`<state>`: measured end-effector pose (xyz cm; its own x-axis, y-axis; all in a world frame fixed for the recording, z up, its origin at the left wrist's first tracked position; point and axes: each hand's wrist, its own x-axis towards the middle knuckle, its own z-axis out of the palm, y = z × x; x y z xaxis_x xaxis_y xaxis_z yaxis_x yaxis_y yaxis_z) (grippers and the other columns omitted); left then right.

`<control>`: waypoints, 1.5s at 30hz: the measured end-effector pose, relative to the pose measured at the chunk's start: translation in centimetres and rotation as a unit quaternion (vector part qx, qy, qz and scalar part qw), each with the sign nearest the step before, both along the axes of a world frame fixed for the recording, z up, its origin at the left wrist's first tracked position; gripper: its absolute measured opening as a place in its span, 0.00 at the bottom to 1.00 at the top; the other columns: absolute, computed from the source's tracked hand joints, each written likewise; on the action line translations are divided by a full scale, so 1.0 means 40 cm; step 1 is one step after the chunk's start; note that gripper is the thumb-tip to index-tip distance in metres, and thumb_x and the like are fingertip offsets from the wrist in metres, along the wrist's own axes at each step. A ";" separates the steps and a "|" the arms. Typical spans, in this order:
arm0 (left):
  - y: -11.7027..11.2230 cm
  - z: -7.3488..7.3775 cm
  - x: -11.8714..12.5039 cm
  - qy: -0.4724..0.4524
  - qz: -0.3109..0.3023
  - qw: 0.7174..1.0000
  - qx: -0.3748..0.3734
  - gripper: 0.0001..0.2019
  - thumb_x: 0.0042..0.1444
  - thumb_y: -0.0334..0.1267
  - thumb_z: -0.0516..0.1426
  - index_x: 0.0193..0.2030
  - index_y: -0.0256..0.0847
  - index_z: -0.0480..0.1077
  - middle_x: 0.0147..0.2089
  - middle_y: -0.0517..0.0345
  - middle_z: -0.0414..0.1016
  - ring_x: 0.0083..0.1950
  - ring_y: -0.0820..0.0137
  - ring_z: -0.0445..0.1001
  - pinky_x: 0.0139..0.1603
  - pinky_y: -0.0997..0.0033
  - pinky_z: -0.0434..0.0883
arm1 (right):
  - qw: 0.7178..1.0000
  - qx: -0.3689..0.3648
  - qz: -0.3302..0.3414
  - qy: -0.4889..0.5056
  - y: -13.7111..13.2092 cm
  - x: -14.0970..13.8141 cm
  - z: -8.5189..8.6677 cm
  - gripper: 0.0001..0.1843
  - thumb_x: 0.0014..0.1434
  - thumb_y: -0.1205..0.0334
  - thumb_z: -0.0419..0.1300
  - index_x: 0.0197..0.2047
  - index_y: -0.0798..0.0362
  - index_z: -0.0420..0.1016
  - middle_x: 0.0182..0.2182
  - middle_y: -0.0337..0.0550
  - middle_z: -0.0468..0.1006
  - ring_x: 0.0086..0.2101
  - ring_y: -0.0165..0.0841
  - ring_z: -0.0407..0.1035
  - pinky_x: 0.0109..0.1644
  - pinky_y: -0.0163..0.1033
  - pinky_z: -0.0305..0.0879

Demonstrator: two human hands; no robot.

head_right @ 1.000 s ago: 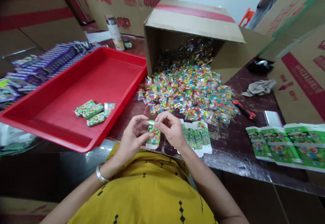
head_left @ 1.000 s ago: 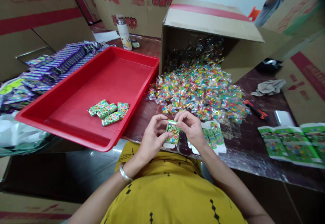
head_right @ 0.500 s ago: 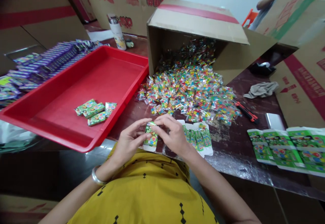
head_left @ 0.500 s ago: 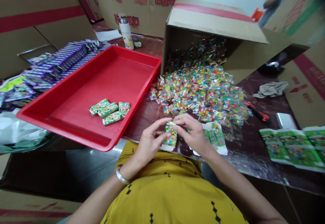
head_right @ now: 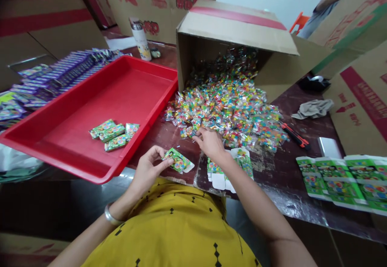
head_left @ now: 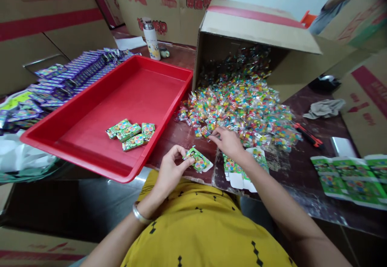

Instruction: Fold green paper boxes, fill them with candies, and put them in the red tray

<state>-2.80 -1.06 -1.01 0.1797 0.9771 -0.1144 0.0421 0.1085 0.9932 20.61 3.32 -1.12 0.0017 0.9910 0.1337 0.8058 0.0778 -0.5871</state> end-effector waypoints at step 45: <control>-0.020 0.033 0.066 -0.097 -0.100 0.990 0.007 0.19 0.56 0.36 0.63 0.54 0.44 0.67 0.44 0.58 0.73 0.37 0.74 0.73 0.40 0.74 0.73 | 0.954 0.084 0.076 0.277 -0.149 -0.079 0.065 0.06 0.63 0.61 0.62 0.42 0.48 0.79 0.41 0.44 0.79 0.41 0.36 0.75 0.47 0.43 0.72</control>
